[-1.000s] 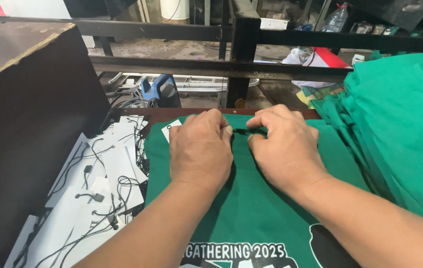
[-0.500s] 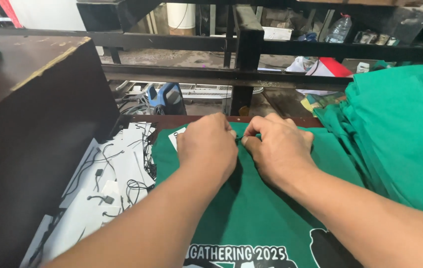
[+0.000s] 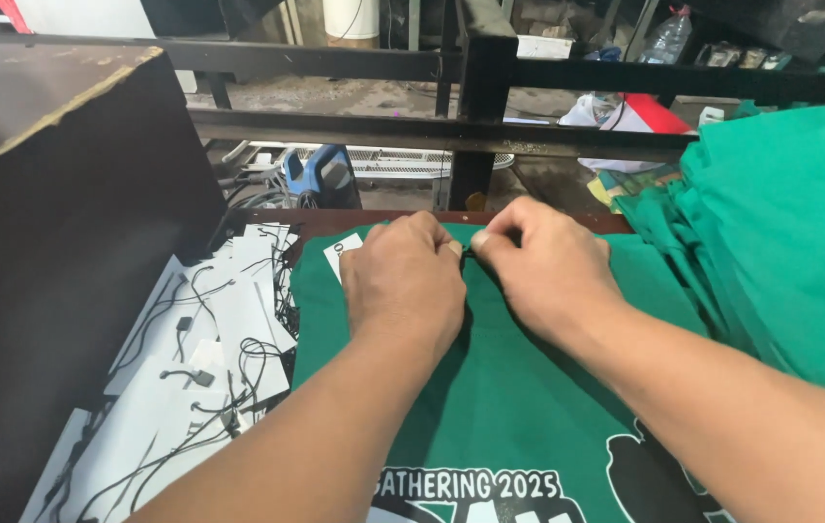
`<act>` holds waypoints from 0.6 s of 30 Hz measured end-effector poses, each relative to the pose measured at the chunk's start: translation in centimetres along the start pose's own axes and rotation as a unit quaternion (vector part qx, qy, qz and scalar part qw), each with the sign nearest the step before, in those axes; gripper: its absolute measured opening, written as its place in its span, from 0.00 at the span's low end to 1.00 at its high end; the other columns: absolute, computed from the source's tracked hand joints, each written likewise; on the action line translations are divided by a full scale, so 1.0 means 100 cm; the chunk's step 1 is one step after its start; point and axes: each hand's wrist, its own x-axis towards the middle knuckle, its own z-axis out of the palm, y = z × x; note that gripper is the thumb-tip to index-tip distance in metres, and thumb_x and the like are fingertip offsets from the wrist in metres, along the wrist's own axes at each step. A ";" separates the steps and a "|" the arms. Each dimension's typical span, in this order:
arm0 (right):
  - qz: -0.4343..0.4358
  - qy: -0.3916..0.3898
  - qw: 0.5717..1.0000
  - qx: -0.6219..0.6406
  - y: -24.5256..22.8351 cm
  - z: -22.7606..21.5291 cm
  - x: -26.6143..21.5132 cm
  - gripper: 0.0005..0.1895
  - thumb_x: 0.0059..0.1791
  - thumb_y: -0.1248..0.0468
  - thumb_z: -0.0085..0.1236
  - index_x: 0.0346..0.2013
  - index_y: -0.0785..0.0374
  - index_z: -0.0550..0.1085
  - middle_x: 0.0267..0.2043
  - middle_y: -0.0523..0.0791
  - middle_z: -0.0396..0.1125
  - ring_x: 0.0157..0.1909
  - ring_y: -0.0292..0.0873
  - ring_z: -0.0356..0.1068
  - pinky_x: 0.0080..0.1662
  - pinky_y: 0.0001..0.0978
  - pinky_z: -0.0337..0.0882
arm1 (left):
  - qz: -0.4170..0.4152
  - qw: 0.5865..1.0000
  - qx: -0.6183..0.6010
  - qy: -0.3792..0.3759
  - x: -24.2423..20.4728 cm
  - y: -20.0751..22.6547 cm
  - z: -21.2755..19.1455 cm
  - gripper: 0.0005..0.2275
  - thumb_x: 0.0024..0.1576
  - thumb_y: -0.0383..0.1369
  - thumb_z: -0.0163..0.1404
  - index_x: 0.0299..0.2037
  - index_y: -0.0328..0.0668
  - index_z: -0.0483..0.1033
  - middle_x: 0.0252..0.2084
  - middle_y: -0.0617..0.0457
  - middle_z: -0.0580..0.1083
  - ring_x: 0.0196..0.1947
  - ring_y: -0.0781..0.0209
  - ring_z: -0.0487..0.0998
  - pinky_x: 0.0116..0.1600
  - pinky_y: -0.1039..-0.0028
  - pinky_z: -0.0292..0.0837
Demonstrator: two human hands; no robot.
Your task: The person attaches a white tag to the collar of a green t-shirt using a black plastic clip. They then pick up another t-shirt from a stack and repeat the process of attaching a tag to its collar.
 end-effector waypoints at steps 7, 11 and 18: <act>-0.015 0.038 0.999 0.036 0.025 -0.003 0.001 0.11 0.40 0.57 0.55 0.36 0.41 0.80 0.50 0.33 0.75 0.63 0.45 0.68 0.59 0.46 0.71 | -0.015 1.000 0.018 -0.020 0.003 -0.001 -0.001 0.07 0.63 0.42 0.47 0.41 0.58 0.79 0.47 0.53 0.73 0.62 0.41 0.71 0.69 0.56 0.64; -0.061 0.049 0.995 -0.063 0.029 0.002 -0.007 0.10 0.43 0.55 0.56 0.36 0.41 0.81 0.51 0.29 0.73 0.63 0.43 0.68 0.63 0.45 0.69 | -0.030 0.999 0.004 -0.027 0.007 -0.007 0.003 0.06 0.62 0.40 0.48 0.40 0.59 0.80 0.50 0.53 0.72 0.64 0.39 0.69 0.68 0.56 0.67; -0.038 0.006 0.993 -0.109 0.017 -0.005 -0.012 0.10 0.44 0.48 0.53 0.33 0.38 0.80 0.52 0.28 0.71 0.62 0.43 0.66 0.64 0.45 0.67 | -0.019 1.000 -0.005 -0.022 0.006 -0.005 0.004 0.06 0.63 0.39 0.49 0.39 0.57 0.80 0.47 0.52 0.72 0.62 0.37 0.69 0.66 0.52 0.67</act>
